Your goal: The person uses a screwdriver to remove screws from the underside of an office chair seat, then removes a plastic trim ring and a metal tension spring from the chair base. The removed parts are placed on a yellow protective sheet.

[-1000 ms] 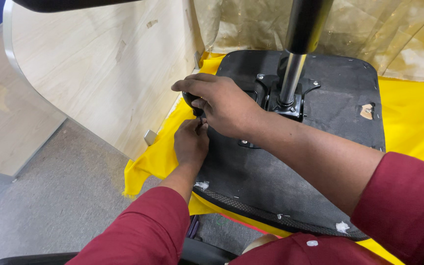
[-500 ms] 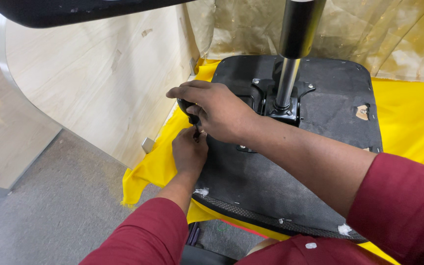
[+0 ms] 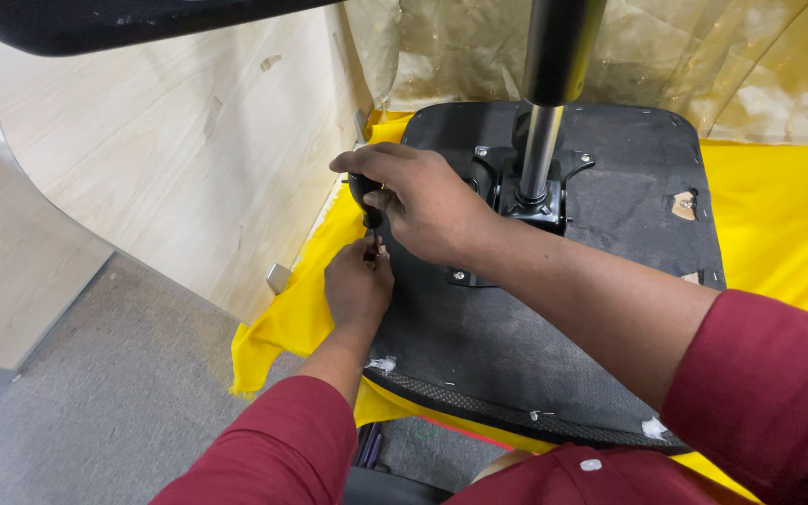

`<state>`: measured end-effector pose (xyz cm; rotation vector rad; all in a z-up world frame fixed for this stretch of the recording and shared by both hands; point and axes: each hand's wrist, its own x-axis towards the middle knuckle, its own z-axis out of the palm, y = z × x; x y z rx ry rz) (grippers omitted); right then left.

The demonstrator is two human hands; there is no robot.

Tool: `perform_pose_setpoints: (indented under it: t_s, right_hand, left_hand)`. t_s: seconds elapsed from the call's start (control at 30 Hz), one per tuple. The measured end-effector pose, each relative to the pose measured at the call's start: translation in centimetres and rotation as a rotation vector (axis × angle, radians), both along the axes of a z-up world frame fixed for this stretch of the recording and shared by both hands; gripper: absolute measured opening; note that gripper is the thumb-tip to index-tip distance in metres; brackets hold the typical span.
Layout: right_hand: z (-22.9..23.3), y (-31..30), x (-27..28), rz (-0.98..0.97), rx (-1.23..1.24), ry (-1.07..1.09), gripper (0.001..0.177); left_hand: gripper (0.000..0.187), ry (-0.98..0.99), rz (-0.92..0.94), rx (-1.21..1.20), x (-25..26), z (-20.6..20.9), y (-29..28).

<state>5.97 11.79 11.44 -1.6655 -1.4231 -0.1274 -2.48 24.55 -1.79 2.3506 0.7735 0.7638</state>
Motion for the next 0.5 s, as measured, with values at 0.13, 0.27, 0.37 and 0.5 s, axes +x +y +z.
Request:
perform_pose_setpoints:
  t_s: [0.13,0.27,0.37,0.5]
  right_hand:
    - [-0.08,-0.19,0.14,0.015,0.04,0.03,0.043]
    - [-0.07,0.0,0.05,-0.008,0.017,0.018,0.044]
    - [-0.16,0.08,-0.02,-0.014,0.011,0.017,0.044]
    - [-0.37,0.03,0.18,-0.021,0.026,0.029,0.045]
  left_hand:
    - [0.022,-0.009,0.013,-0.05,-0.07,-0.19,0.11]
    - [0.023,0.031,0.045,-0.085,-0.08,0.0,-0.04]
    - [0.022,0.018,0.036,-0.071,-0.15,0.09,-0.01]
    - [0.024,0.017,0.034,-0.109,-0.05,0.13,0.03]
